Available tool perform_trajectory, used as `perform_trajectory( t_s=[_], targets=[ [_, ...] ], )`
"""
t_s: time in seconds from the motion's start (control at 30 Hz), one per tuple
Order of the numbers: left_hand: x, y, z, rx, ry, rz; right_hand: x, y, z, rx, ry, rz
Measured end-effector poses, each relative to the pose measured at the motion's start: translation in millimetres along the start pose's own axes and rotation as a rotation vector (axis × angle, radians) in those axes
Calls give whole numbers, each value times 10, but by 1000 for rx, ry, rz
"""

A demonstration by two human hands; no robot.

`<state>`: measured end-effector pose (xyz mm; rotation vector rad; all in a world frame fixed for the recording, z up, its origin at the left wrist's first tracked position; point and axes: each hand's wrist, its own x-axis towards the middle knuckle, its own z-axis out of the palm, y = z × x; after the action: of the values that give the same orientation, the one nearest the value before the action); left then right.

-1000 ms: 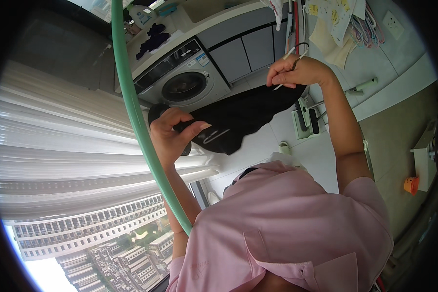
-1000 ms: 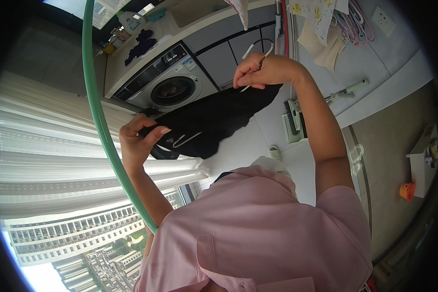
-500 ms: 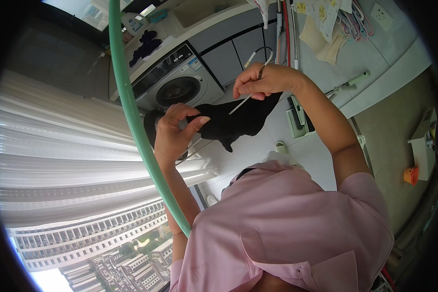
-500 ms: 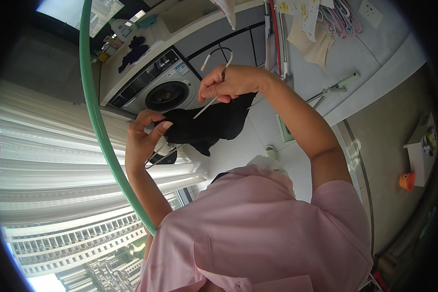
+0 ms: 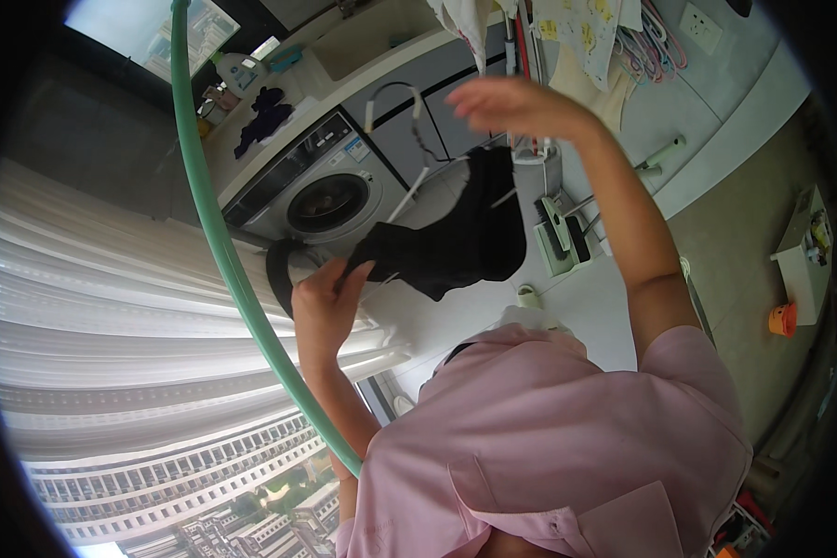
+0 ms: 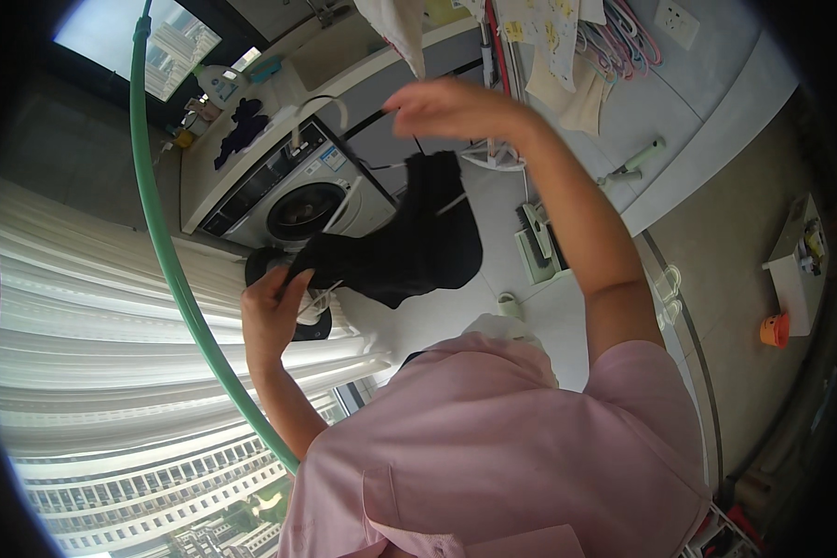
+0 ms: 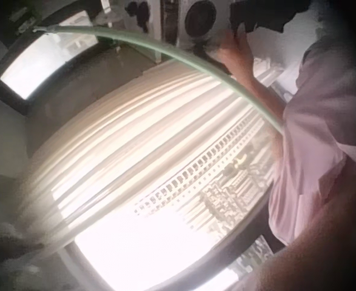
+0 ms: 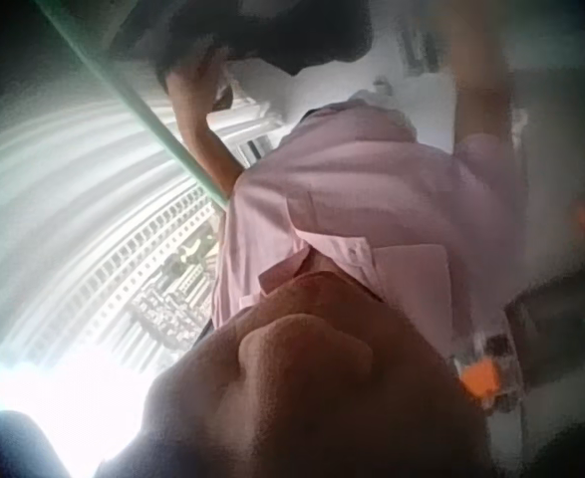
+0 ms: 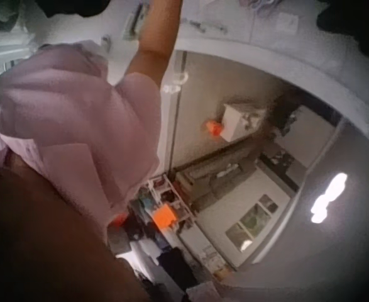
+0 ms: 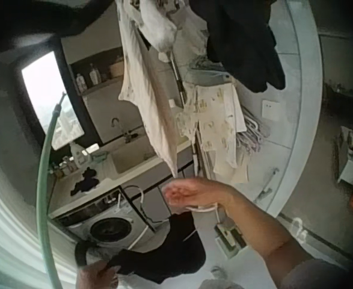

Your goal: The person removes clothes from a washing machine, places each garment onto a hanger, and hangs them on an overhead drying rack using a clothes pole.

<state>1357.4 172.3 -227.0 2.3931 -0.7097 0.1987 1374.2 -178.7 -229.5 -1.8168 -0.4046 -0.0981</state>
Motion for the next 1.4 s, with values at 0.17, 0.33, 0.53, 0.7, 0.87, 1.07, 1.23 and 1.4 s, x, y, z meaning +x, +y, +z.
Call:
perform_trajectory(
  t_s=[0.17,0.33,0.53,0.7,0.87,1.07,1.23,1.4],
  targets=[
    [-14,-55,-145,-163,84,-49,-167,126,-192,-356,173,71],
    [2,-100,-124,-153,118,-47,5,-48,176,-428,446,-160],
    [-69,-220,-179,-224,150,-110,100,164,40,-277,518,-191],
    [-126,-312,-263,-334,193,-216,-5,258,-185,-265,724,-128],
    [-61,-219,-152,-503,220,-229,-130,411,-306,-146,849,-55],
    [-103,-228,-160,-485,138,-130,-50,-283,93,-565,845,-294],
    [-56,-45,-188,-507,146,-113,325,-521,411,-797,377,-660],
    [-238,-189,-399,-444,204,-154,460,-650,705,-788,204,-455]
  ],
)
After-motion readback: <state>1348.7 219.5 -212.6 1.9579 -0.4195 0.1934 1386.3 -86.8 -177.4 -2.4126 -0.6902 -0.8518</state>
